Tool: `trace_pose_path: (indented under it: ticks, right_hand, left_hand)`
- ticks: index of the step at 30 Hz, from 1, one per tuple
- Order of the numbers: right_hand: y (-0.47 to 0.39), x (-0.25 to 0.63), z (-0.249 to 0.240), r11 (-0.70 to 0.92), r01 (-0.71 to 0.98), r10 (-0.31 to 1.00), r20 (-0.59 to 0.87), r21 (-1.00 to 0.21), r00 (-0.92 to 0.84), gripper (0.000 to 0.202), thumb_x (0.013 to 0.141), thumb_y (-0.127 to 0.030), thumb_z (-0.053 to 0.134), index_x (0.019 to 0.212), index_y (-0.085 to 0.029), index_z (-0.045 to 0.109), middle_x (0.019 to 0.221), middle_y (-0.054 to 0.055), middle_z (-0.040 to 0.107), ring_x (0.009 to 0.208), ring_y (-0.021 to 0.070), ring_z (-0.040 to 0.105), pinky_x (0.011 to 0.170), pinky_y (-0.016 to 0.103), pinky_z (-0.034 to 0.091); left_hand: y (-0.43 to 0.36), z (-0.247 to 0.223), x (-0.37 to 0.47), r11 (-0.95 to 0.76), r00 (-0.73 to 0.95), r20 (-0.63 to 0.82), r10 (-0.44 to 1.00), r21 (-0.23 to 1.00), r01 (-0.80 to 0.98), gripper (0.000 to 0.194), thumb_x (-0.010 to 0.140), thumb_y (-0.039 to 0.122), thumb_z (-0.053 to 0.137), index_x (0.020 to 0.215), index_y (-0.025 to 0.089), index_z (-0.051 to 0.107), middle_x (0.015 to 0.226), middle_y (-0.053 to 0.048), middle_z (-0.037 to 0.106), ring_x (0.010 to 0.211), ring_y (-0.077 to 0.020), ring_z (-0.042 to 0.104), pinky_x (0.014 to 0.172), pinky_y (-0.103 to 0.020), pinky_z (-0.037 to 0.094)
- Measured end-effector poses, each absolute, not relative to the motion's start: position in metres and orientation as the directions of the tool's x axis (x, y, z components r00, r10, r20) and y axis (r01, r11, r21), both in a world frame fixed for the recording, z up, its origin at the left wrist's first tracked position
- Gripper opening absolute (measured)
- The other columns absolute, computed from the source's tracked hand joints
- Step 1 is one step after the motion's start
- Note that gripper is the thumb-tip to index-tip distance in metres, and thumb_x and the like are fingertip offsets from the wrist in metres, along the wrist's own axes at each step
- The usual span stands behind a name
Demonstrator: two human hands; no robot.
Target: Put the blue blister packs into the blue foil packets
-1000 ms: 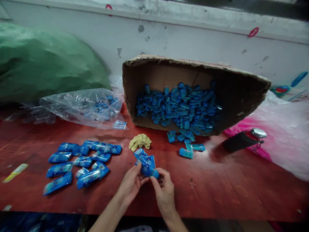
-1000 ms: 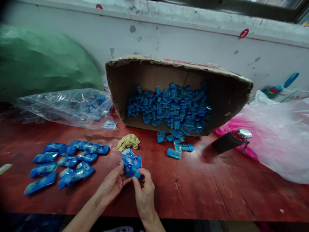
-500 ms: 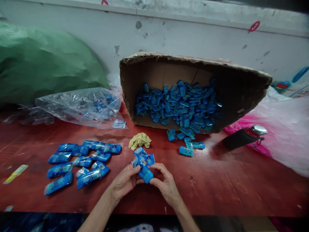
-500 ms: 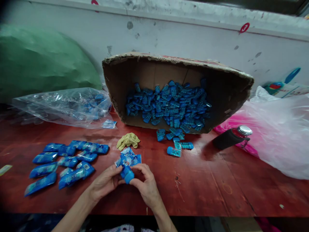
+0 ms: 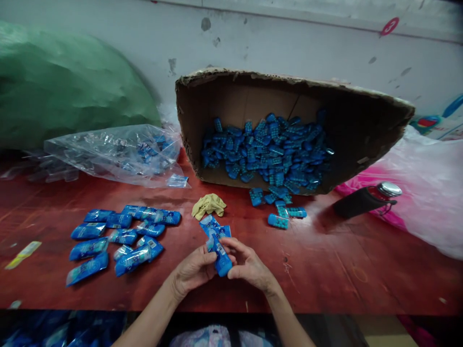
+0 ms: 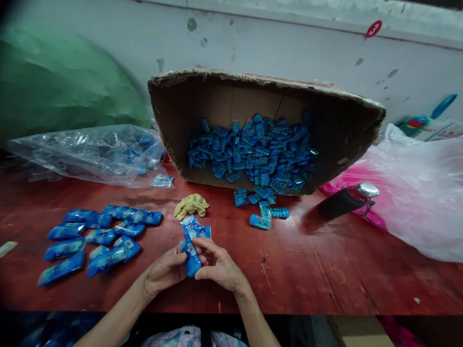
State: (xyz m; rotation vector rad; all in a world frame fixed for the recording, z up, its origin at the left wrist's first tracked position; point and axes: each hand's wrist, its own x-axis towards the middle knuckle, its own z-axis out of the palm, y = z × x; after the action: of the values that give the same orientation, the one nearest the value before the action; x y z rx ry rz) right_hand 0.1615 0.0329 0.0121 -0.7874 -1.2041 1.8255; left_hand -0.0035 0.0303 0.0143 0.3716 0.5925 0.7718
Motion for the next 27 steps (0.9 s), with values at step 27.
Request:
trace_pose_path:
  ticks: [27]
  right_hand:
    - [0.029,0.157,0.001,-0.134,-0.176,0.923,-0.058,-0.975,-0.381,0.029,0.069,-0.022,0.061,0.099,-0.024,0.062,0.093,0.001,0.061,0.084,0.0163,0.056,0.075,0.028,0.042]
  left_hand:
    - [0.021,0.044,-0.011,0.357,0.106,-0.509,0.854,0.426,-0.831,0.026,0.084,0.028,0.042,0.082,0.013,0.064,0.079,-0.009,0.071,0.081,-0.0201,0.065,0.079,-0.037,0.05]
